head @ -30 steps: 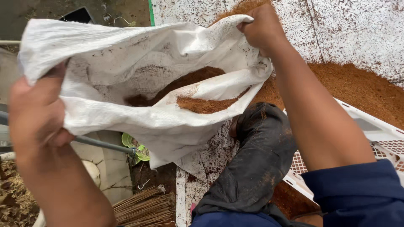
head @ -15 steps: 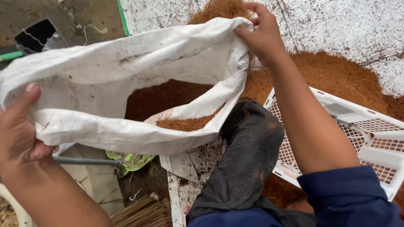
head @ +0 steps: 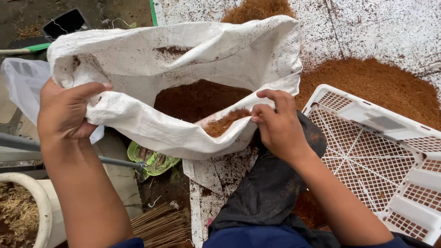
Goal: The person mixes fibrous coconut husks and dark soil by hand, transferring the materials between a white plastic crate and a large white sack while sitting on a low stool.
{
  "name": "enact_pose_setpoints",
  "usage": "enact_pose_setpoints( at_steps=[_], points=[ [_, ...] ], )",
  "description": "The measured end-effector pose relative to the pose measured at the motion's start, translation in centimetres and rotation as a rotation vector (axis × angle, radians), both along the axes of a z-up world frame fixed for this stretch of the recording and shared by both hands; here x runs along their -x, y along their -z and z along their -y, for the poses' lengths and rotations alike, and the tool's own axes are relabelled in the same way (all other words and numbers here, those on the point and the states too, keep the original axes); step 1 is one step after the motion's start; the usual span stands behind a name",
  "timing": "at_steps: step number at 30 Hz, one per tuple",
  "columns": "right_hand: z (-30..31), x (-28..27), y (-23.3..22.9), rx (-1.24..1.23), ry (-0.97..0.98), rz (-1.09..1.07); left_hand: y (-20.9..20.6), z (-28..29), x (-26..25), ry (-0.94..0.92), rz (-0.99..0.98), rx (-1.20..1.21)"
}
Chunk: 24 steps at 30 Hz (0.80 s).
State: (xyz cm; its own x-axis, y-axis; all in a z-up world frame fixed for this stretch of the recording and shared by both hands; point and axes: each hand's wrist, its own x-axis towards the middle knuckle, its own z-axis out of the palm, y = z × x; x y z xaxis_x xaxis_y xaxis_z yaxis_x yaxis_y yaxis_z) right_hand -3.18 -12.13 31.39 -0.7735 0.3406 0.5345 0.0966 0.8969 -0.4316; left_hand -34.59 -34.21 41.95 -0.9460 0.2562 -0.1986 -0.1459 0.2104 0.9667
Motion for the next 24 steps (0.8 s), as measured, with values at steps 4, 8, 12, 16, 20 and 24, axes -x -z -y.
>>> enact_pose_setpoints(
  at_steps=[4,8,12,16,20,24],
  points=[
    [-1.3,0.4,-2.2,0.053,-0.109,0.017,0.7,-0.2,1.1,0.042,0.046,-0.031],
    [-1.9,2.1,-5.6,0.035,-0.208,-0.099,1.7,-0.1,2.4,0.014,0.036,-0.019],
    [-5.0,3.8,-6.8,0.094,-0.282,-0.042,2.9,-1.8,4.5,-0.074,-0.011,-0.049],
    [-8.7,3.7,-3.9,0.280,-0.120,0.071,4.3,-4.5,6.8,-0.219,0.051,-0.163],
    [-10.9,2.3,-1.8,0.392,0.043,0.103,6.1,-7.6,7.0,-0.337,0.119,-0.395],
    [-16.0,2.2,0.0,0.319,0.165,0.011,6.3,-10.1,6.6,-0.281,0.082,-0.548]
  ],
)
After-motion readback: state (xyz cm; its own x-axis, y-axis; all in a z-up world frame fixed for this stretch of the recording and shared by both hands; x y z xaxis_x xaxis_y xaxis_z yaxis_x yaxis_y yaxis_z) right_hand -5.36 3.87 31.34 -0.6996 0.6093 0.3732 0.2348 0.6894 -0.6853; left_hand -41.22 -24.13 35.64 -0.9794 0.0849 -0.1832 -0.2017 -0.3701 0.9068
